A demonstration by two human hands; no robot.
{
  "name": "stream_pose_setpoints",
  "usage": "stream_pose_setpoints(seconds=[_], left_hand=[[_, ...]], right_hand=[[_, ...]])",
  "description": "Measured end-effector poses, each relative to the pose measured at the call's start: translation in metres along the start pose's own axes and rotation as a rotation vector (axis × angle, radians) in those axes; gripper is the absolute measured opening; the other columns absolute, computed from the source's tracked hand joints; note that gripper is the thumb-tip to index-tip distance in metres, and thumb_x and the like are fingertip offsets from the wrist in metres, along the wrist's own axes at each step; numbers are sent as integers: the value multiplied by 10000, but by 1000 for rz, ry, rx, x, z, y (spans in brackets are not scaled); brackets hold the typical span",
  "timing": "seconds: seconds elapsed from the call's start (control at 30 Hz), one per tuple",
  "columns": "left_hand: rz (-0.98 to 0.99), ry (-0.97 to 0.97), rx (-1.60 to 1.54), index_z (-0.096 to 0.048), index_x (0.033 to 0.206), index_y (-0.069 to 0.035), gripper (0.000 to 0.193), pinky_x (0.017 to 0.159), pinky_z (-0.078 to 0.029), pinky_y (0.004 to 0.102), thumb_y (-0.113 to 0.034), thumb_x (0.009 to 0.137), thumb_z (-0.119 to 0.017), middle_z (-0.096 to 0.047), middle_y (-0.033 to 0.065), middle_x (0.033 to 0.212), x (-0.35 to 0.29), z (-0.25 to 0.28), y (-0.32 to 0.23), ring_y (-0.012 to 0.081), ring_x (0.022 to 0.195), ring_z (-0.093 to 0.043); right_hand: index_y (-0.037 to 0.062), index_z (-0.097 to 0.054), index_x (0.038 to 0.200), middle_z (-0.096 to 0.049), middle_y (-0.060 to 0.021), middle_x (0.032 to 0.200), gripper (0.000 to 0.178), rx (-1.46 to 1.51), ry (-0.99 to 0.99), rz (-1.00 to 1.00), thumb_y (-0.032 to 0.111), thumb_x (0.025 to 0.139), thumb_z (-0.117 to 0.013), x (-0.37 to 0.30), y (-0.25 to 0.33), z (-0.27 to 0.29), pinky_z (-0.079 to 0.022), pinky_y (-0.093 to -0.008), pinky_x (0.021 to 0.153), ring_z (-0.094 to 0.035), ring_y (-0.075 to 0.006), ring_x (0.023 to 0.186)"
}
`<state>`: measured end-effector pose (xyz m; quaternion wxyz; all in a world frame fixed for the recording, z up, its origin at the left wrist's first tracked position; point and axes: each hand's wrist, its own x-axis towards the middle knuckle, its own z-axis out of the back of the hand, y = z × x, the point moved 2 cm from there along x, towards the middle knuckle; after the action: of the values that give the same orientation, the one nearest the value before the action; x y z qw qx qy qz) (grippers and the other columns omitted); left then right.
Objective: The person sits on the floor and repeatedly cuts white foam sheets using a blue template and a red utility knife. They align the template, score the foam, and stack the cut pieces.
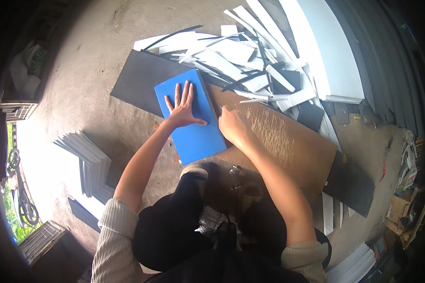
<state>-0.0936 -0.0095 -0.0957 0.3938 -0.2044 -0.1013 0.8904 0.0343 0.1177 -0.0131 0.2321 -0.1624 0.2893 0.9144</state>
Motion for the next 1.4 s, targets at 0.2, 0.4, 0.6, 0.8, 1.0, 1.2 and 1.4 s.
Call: stream_pose_setpoints(seconds=[0.2, 0.4, 0.6, 0.8, 1.0, 1.2, 1.4], left_hand=[[-15, 22, -32, 1, 1397, -122, 1354, 930, 51, 680, -600, 383, -758, 45, 79, 1460, 3, 3, -9, 319, 1326, 119], [-6, 34, -22, 2, 1401, -171, 1336, 927, 57, 682, -598, 390, -760, 40, 74, 1460, -1, 4, -4, 321, 1326, 119], [19, 17, -27, -5, 1401, -168, 1323, 930, 59, 682, -588, 399, -760, 58, 59, 1461, -1, 0, -2, 315, 1325, 128], [-9, 4, 36, 16, 1399, -154, 1354, 914, 70, 694, -644, 387, -738, 98, 68, 1456, 4, -5, -5, 317, 1316, 162], [36, 68, 70, 43, 1396, -155, 1357, 907, 95, 689, -655, 396, -727, 127, 60, 1452, 8, -2, -11, 303, 1310, 192], [59, 50, 90, 39, 1397, -161, 1360, 912, 80, 692, -650, 389, -733, 120, 55, 1454, 1, -1, 0, 299, 1314, 180], [42, 39, 13, 21, 1399, -144, 1334, 906, 50, 704, -610, 412, -746, 97, 68, 1456, 1, 1, -9, 326, 1319, 149]], right_hand=[[-47, -460, 988, -598, -274, 774, 294, -78, -162, 29, 212, 855, -420, 126, 18, -16, -484, -478, 700, -599, -407, 786], [-55, -581, 859, -628, -195, 723, 230, 94, 179, -187, 142, 803, -477, 151, 40, -7, -526, -375, 597, -649, -275, 652], [-75, -588, 884, -636, -186, 758, 249, 81, 364, -337, 57, 806, -393, 89, 34, -11, -514, -355, 507, -636, -264, 573], [-89, -458, 1003, -588, -254, 745, 306, 116, 242, -285, 164, 845, -392, -26, -29, -63, -490, -400, 486, -579, -304, 479], [-89, -460, 984, -591, -246, 779, 307, 92, 140, -246, 175, 845, -389, -96, -52, -90, -478, -417, 480, -576, -321, 486], [-48, -513, 985, -569, -292, 934, 281, 125, 226, -267, 129, 825, -364, -85, -21, -36, -450, -474, 769, -563, -420, 882], [-11, -470, 991, -584, -285, 748, 266, -2, -181, -23, 213, 862, -407, 50, 4, -10, -466, -504, 653, -593, -416, 744]])
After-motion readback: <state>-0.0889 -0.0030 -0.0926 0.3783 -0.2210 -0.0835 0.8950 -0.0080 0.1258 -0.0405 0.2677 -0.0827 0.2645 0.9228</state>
